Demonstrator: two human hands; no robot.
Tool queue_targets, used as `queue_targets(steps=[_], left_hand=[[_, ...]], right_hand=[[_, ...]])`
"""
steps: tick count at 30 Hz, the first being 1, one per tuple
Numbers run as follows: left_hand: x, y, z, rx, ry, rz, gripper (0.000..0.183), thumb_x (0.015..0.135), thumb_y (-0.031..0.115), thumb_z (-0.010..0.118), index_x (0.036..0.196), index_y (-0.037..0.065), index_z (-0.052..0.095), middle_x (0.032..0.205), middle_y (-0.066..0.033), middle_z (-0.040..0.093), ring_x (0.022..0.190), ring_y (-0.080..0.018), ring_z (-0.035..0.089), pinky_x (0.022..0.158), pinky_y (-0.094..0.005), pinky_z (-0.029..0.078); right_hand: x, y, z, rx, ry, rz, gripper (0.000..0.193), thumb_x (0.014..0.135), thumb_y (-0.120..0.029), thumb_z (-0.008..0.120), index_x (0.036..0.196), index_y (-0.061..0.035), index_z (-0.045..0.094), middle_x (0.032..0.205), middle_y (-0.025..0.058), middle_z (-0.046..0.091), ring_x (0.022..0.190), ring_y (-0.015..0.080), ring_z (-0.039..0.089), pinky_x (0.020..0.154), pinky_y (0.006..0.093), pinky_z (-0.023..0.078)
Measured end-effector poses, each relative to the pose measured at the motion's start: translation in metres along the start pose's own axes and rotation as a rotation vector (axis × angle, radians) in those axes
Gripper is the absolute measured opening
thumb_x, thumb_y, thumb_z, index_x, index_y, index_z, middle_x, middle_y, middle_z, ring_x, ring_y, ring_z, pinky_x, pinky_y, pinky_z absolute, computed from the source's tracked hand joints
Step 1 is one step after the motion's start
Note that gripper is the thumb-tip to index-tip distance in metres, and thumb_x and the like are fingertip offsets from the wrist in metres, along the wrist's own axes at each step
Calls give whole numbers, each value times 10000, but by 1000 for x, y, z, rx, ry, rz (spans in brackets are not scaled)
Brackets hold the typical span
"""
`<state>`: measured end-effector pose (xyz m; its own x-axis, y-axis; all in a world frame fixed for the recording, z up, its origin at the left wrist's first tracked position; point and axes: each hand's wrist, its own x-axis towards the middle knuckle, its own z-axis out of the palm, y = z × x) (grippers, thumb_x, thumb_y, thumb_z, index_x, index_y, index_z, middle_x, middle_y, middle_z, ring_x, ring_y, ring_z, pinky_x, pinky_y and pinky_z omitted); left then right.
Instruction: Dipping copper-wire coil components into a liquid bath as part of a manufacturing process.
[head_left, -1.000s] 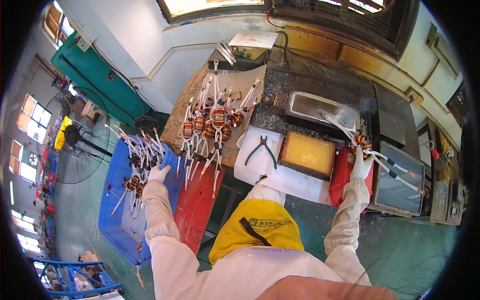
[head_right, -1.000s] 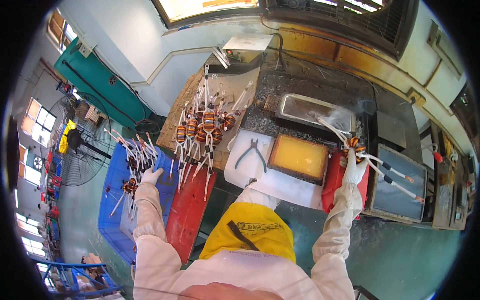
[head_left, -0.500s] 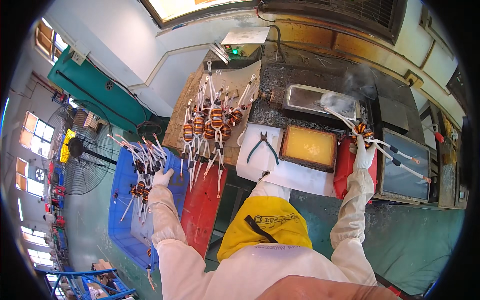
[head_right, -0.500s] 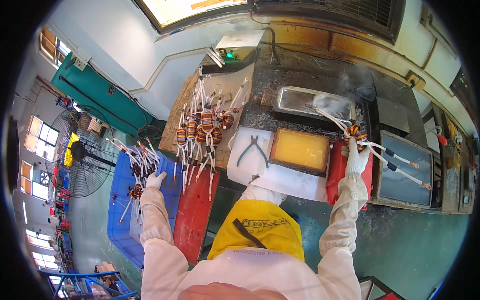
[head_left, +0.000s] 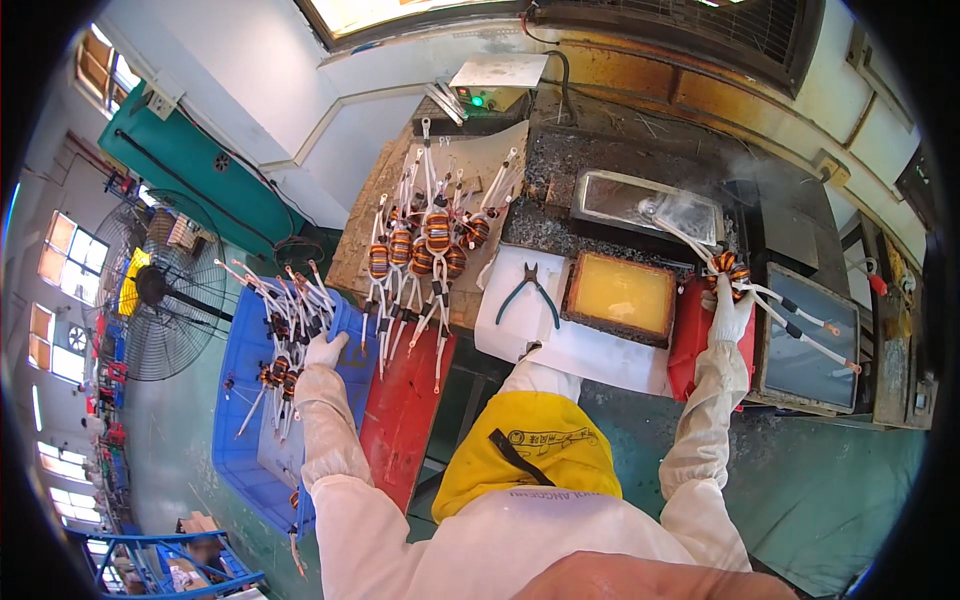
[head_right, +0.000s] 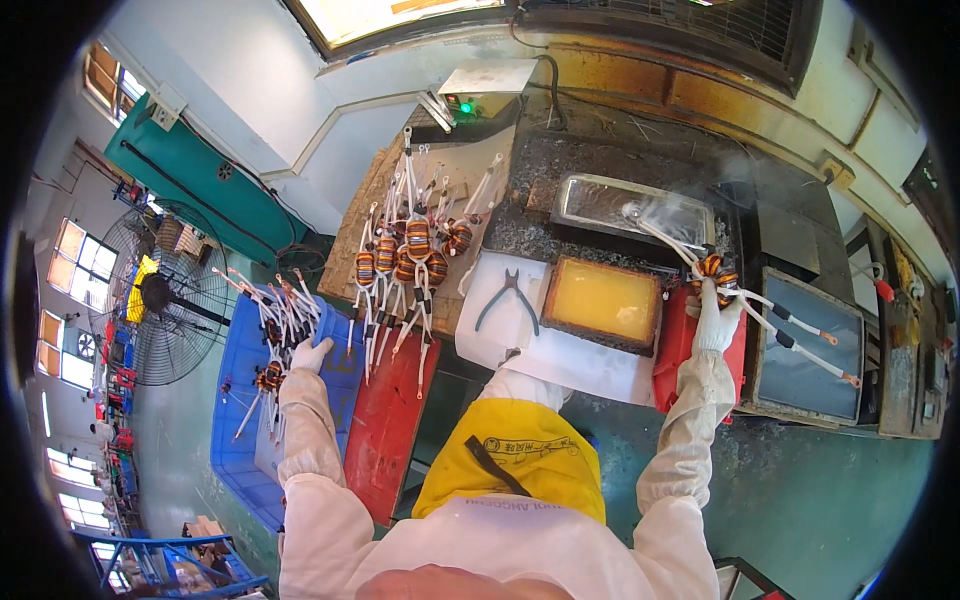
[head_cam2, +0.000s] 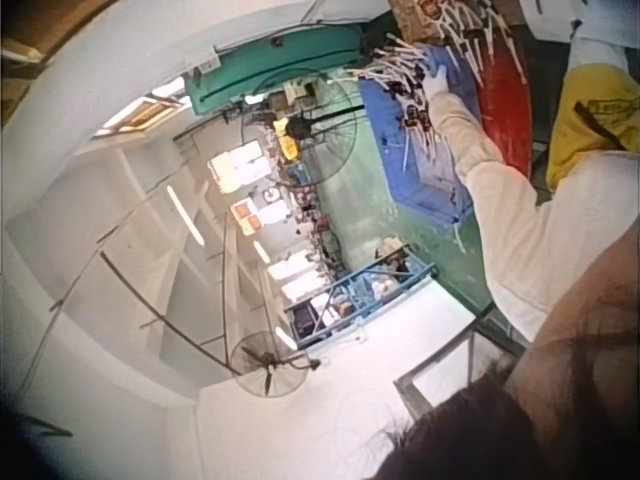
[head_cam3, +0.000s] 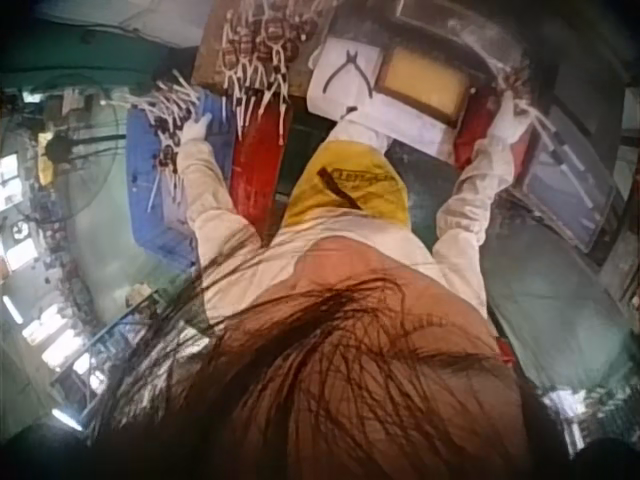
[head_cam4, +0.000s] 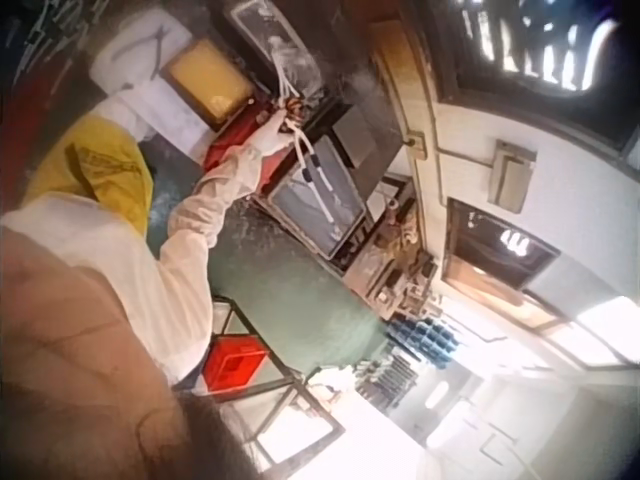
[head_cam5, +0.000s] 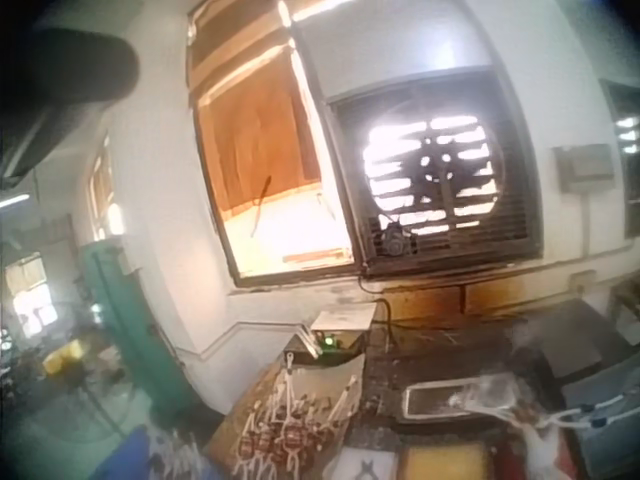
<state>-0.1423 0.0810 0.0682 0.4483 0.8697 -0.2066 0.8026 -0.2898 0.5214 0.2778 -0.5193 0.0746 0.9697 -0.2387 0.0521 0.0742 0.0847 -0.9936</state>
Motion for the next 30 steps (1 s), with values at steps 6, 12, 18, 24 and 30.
queue_targets(steps=[6,12,18,24,30], left_hand=[[4,-10,-1,-55,-30,-19,483,787,379,682,1071,-12,671,937,-150,706,849,-247,675,801,-351,496],[6,-12,1,-72,-7,33,438,793,352,689,1038,-11,684,915,-139,709,832,-228,672,789,-345,497],[14,-23,4,-59,-6,38,443,789,353,688,1062,4,686,936,-136,712,866,-239,676,813,-345,499],[11,-22,2,-65,-12,14,447,789,352,686,1069,3,683,951,-140,712,869,-243,679,814,-349,501],[9,-8,7,-110,-22,47,416,810,323,678,1059,-10,683,927,-113,711,835,-203,667,788,-332,504]], right_hand=[[0,1,0,-15,-7,24,377,867,-178,677,1139,4,490,815,94,630,562,145,633,476,255,538],[3,4,-3,-4,-28,8,377,859,-163,685,1127,13,488,798,95,628,554,149,634,472,257,539],[0,1,1,-1,-12,-6,333,880,-174,673,1106,-12,491,820,87,637,537,131,620,448,240,522],[0,3,2,-5,-7,-2,345,879,-174,676,1114,-12,482,801,86,629,534,131,618,448,240,520],[0,2,-2,-28,20,-9,358,863,-177,683,1110,11,506,776,100,645,538,136,630,463,250,533]])
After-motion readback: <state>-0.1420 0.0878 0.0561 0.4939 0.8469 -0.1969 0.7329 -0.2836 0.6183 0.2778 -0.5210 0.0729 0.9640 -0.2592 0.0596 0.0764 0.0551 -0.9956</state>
